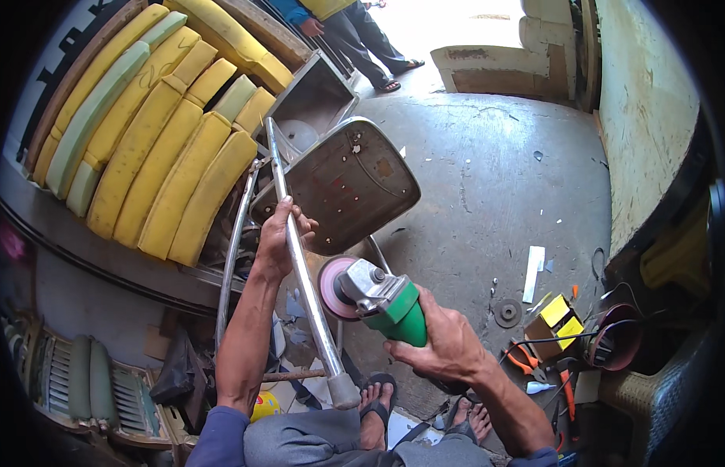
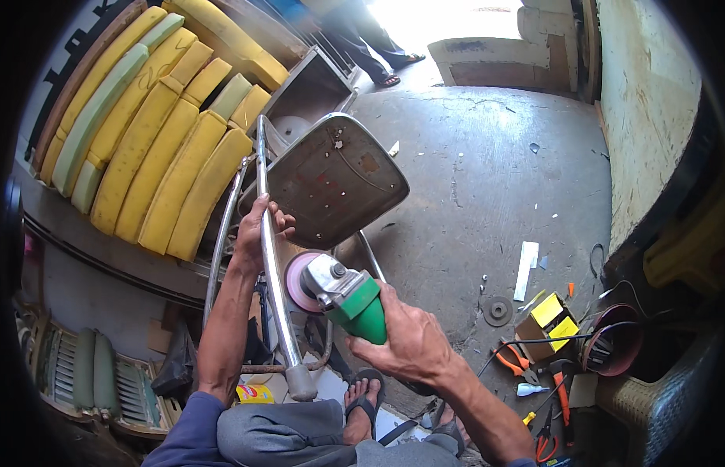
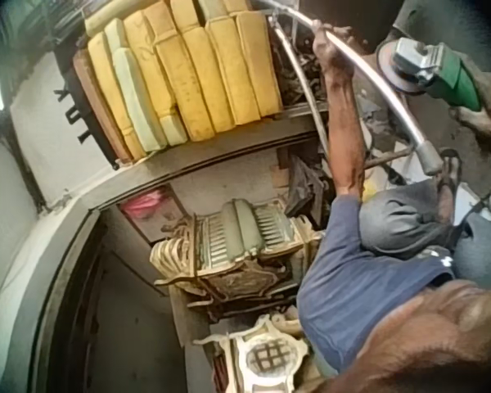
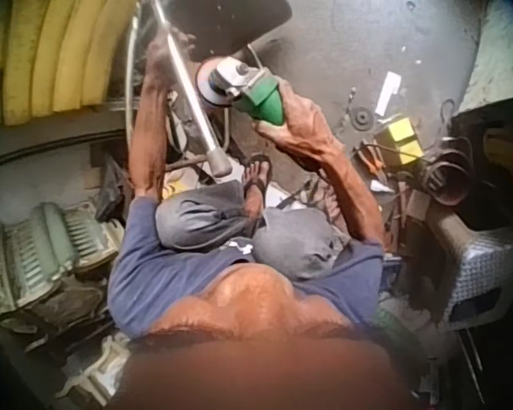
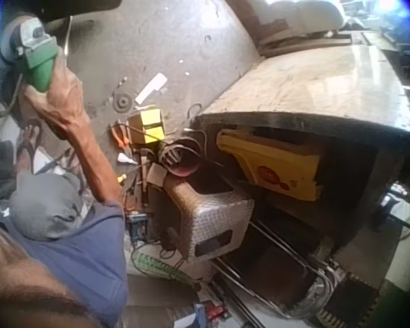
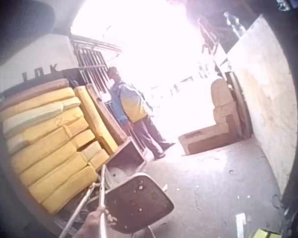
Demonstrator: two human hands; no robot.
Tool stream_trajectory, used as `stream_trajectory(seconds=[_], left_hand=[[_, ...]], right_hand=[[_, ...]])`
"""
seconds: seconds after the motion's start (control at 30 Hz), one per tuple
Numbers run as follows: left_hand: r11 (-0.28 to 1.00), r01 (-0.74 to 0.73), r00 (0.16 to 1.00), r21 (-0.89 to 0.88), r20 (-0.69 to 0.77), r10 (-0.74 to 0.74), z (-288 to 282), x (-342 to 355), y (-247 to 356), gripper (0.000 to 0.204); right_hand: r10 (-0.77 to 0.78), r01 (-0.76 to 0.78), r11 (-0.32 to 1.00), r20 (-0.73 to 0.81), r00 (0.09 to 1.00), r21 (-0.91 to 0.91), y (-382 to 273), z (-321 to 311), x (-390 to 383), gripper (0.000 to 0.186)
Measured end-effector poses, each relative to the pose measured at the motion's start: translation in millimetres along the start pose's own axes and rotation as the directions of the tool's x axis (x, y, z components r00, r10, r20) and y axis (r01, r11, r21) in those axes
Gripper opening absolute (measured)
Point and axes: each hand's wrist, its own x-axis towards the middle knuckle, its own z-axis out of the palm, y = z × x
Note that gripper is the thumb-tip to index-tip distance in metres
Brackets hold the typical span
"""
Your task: The person uses an angle grinder to smooth or cut a metal chair frame, holding the grinder with both hands and moving it along the edges of the frame.
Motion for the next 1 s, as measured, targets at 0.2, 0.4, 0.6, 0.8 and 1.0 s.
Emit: stream_trajectory(seconds=[0.2,0.4,0.6,0.8,1.0], left_hand=[[0.998,0.016,1.0,0.062,-0.022,-0.015,3.3,-3.2,1.6,0.036],[0.988,0.039,0.977,0.147,-0.215,-0.007,16.9,-5.6,5.1,0.03],[0.991,0.018,0.98,0.134,-0.201,0.01,21.5,0.5,2.9,0.031],[0.986,0.006,0.987,0.169,-0.162,0.022,56.4,15.0,4.0,0.029],[0.972,-0.214,0.963,0.098,-0.148,0.227,106.3,35.3,3.4,0.028]], right_hand=[[0.019,-0.02,0.999,0.044,0.999,0.036,3.0,-5.1,9.7,0.08],[0.163,-0.159,0.981,-0.03,0.986,0.115,33.4,24.4,-16.8,0.08],[0.434,-0.424,0.896,-0.056,0.899,0.131,96.5,58.3,-51.0,0.079],[0.406,-0.359,0.898,-0.164,0.899,0.255,68.8,53.8,-51.8,0.079],[0.315,-0.216,0.93,-0.343,0.885,0.296,43.3,37.6,-37.8,0.08]])
